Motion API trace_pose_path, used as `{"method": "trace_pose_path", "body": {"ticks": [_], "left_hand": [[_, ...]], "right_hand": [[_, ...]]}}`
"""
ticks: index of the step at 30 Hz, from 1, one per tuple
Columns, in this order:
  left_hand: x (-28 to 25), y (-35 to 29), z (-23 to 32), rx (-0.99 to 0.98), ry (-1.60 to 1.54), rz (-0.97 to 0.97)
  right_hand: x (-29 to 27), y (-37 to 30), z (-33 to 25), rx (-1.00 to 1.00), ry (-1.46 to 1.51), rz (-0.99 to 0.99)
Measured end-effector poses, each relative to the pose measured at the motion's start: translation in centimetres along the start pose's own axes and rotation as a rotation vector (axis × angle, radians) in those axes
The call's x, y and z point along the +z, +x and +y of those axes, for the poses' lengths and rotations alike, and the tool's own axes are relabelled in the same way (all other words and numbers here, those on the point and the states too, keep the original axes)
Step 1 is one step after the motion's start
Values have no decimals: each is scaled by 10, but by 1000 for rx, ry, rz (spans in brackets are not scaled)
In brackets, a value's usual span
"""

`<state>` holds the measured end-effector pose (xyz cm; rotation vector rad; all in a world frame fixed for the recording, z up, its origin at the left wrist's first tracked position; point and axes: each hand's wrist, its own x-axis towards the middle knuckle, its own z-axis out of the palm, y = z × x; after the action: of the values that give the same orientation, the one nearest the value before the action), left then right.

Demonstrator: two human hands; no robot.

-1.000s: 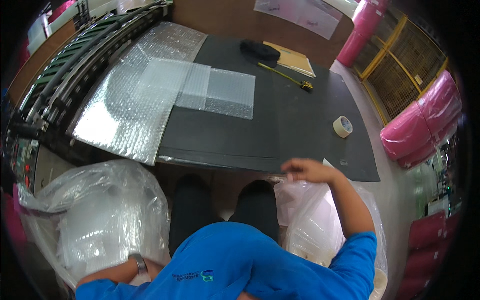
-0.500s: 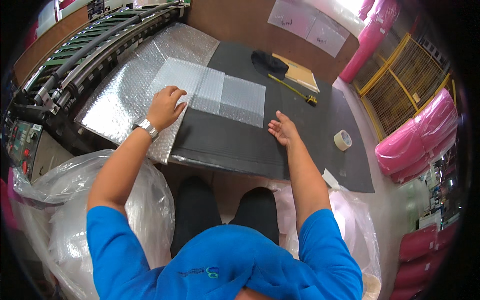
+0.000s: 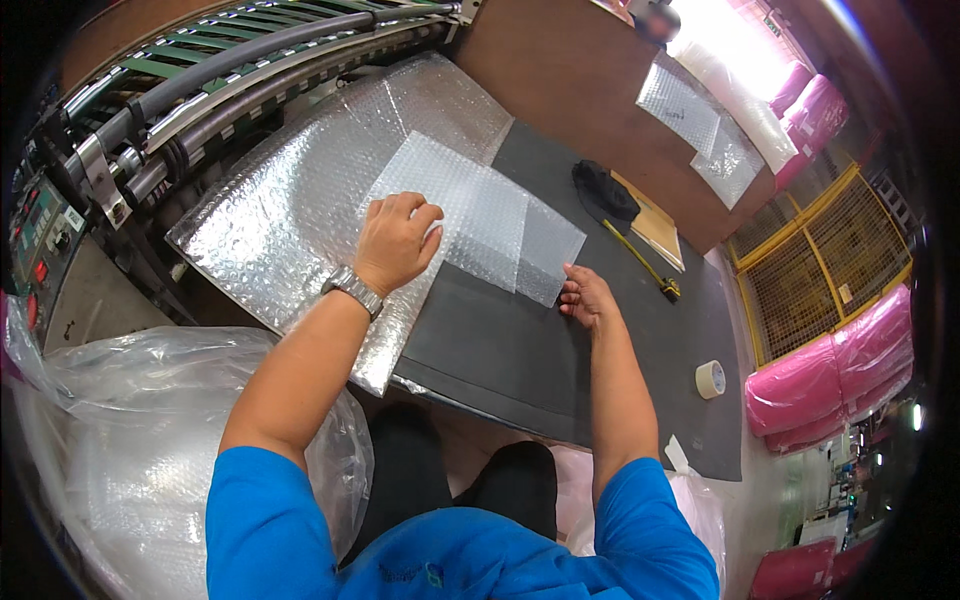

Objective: The person sits at a table and repeatedly picks up sheets of bubble wrap, aligns them, and stacks them into a pile. Another person occasionally walks by in the background.

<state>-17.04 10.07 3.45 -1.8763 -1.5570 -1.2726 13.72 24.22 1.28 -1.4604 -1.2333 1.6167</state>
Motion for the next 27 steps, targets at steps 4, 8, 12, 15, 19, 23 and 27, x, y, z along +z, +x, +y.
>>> {"method": "trace_pose_path", "body": {"ticks": [4,8,12,15,19,23,27], "left_hand": [[4,-1,-2,-8,34,-40],[11,1,-1,10,131,30],[5,-6,0,117,29,-28],[7,-9,0,169,211,125],[8,0,1,-38,493,148],[17,-2,-6,-278,617,-317],[12,-9,-5,-28,376,-663]], "right_hand": [[43,3,5,-233,147,153],[47,10,25,-379,154,132],[38,11,21,-307,310,-63],[41,0,12,-240,304,-135],[42,5,18,-207,328,-217],[52,-2,10,-191,443,-300],[54,11,22,-302,589,-242]]}}
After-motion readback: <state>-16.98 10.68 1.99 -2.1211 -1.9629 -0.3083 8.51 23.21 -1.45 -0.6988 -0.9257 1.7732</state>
